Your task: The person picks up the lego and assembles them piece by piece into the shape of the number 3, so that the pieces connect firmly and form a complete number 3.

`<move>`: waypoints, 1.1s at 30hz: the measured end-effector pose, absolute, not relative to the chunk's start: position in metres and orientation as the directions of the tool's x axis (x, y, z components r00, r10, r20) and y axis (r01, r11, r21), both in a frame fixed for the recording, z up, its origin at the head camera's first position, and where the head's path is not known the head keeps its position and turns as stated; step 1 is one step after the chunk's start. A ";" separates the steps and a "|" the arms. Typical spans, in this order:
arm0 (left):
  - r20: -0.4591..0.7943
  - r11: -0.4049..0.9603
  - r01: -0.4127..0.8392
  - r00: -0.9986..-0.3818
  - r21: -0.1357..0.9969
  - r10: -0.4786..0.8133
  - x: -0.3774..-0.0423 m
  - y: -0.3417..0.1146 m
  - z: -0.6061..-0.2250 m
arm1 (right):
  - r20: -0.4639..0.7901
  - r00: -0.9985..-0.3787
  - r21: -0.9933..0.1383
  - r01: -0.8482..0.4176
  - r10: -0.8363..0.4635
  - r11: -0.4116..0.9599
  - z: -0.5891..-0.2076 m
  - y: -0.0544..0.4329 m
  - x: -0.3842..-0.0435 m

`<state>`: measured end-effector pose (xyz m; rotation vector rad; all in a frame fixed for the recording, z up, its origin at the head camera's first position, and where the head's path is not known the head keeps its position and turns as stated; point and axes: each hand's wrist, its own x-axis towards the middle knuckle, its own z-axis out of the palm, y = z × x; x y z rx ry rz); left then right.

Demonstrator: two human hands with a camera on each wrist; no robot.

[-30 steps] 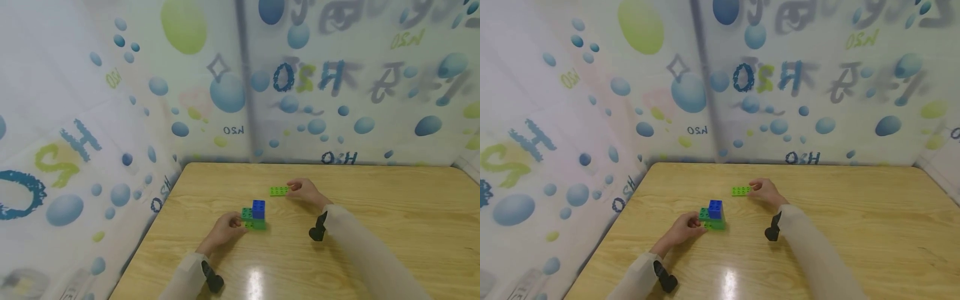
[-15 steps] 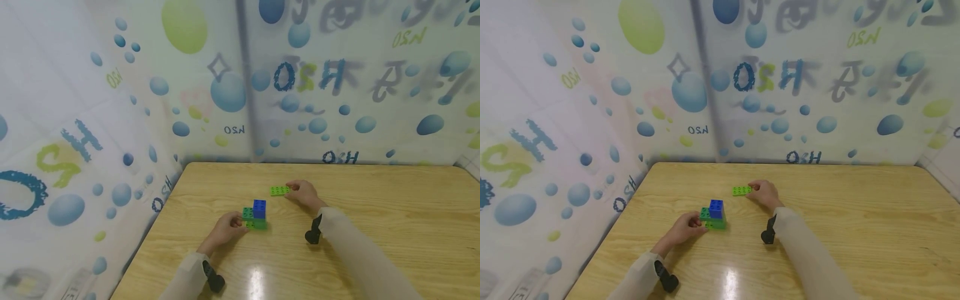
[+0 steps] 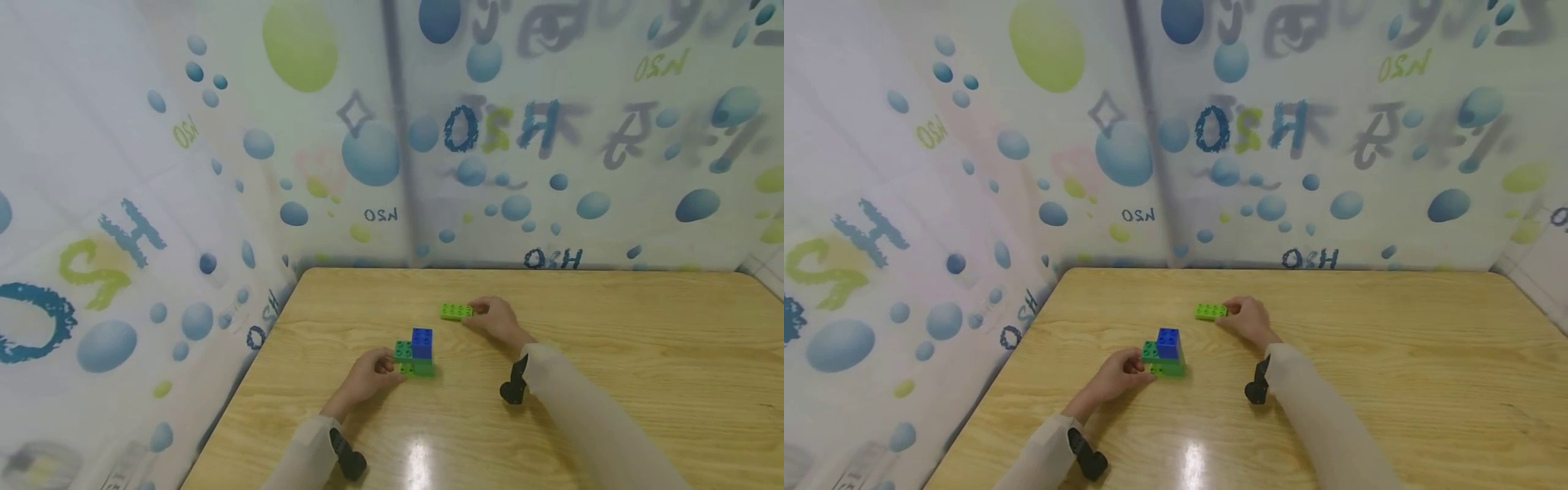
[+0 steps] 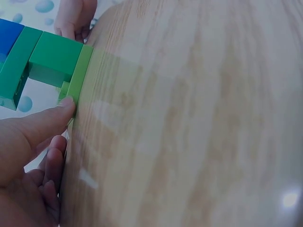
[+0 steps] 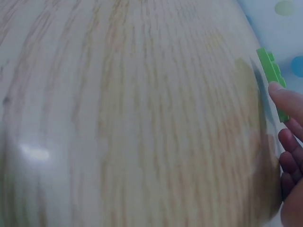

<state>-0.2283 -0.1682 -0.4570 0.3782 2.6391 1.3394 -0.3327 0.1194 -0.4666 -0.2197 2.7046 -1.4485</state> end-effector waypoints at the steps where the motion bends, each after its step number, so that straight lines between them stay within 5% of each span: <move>1: -0.026 0.567 0.152 -0.956 0.810 0.294 -0.228 -0.168 -0.457 | 0.018 -0.987 -0.836 -0.102 -0.159 0.540 -0.467 0.120 -0.332; 33: -0.028 0.581 0.155 -0.955 0.799 0.294 -0.228 -0.167 -0.458 | 0.180 -0.935 -0.893 -0.286 -0.307 0.348 -0.407 0.104 -0.302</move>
